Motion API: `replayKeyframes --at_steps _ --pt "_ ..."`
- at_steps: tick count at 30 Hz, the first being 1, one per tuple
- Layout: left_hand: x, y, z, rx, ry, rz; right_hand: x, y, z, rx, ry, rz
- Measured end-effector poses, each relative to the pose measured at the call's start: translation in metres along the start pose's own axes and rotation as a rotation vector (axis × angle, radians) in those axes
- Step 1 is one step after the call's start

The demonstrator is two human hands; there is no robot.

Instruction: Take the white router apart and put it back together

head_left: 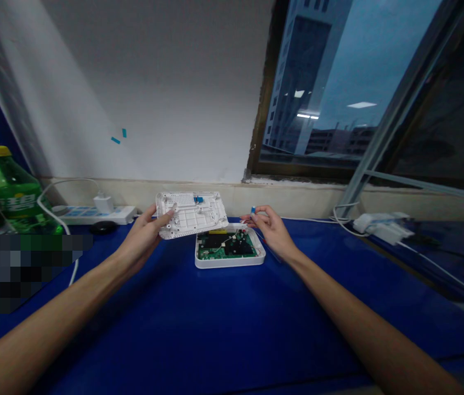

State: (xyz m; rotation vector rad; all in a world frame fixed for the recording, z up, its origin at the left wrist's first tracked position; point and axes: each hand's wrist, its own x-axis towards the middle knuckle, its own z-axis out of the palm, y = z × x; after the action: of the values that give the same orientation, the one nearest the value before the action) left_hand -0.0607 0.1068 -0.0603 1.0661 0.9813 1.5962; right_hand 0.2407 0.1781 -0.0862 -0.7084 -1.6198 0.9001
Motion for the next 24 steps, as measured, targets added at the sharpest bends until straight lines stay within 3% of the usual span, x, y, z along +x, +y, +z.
replayKeyframes --at_steps 10,16,20,24 --pt "-0.01 -0.002 0.012 0.019 -0.099 -0.224 -0.005 -0.007 -0.001 -0.206 -0.072 -0.028" --pt "-0.011 0.0 0.009 0.076 -0.213 -0.208 -0.013 -0.011 0.013 -0.52 -0.021 -0.228" --pt "-0.011 0.001 0.007 0.092 -0.24 -0.186 -0.012 -0.011 0.02 -0.683 0.011 -0.446" --pt "-0.011 -0.003 0.007 0.098 -0.24 -0.151 -0.008 -0.005 0.022 -0.815 -0.046 -0.623"
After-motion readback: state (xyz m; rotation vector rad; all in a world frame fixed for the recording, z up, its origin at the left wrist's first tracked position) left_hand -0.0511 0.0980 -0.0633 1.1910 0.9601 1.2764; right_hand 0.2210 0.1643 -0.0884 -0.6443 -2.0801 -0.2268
